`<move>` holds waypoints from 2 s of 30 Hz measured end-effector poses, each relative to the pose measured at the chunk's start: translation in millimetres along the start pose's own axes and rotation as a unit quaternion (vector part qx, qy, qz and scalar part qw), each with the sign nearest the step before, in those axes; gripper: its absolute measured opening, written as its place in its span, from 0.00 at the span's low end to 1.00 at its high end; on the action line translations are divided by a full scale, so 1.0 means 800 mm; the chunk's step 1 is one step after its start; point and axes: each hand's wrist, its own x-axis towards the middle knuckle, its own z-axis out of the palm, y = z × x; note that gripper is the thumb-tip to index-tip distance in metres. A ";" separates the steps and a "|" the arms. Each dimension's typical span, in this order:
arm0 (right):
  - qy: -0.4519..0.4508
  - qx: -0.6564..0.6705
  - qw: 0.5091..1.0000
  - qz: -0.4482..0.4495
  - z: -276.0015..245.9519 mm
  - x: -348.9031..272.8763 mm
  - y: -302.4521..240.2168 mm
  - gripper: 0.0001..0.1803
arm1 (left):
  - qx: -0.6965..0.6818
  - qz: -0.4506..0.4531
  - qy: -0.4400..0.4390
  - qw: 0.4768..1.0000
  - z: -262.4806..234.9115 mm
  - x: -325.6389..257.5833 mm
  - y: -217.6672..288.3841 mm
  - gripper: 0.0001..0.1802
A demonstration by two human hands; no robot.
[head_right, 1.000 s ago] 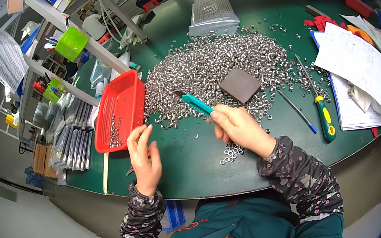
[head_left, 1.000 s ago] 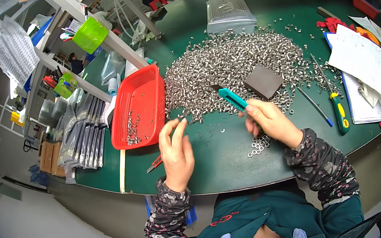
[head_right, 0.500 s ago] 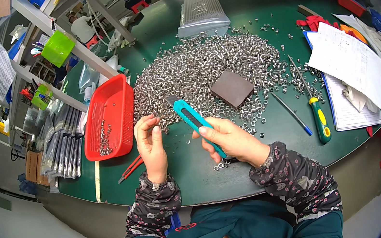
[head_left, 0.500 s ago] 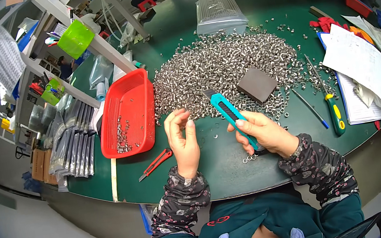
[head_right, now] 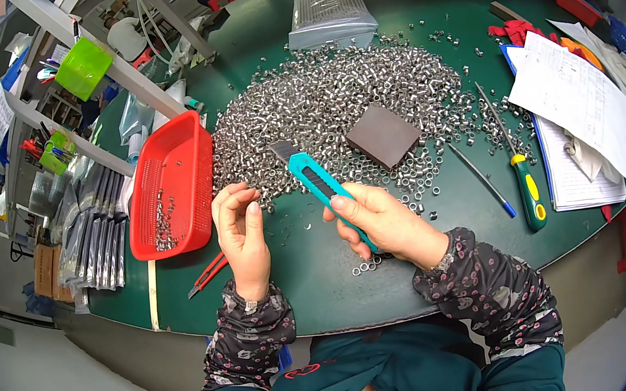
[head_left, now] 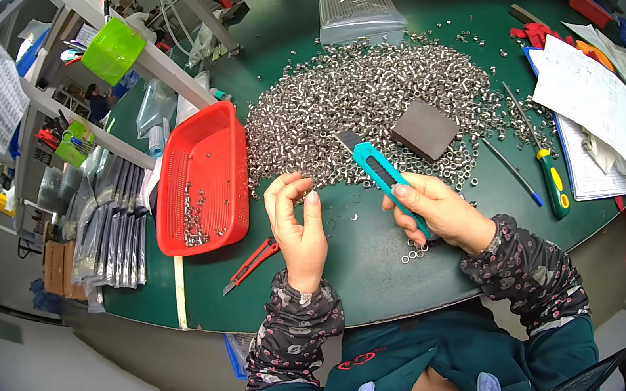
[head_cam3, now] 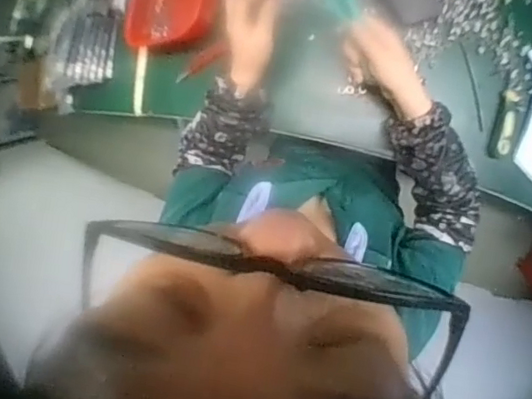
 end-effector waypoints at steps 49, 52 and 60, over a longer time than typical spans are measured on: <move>0.306 -0.358 0.557 -0.684 0.138 -0.232 -0.084 0.08 | -0.495 -0.146 -0.187 0.836 -0.001 0.002 -0.015 0.21; 0.319 -0.351 0.577 -0.665 0.143 -0.232 -0.081 0.07 | -0.495 -0.156 -0.182 0.835 -0.003 0.002 -0.014 0.21; 0.325 -0.325 0.612 -0.643 0.140 -0.211 -0.084 0.09 | -0.515 -0.182 -0.191 0.816 0.003 0.002 -0.010 0.19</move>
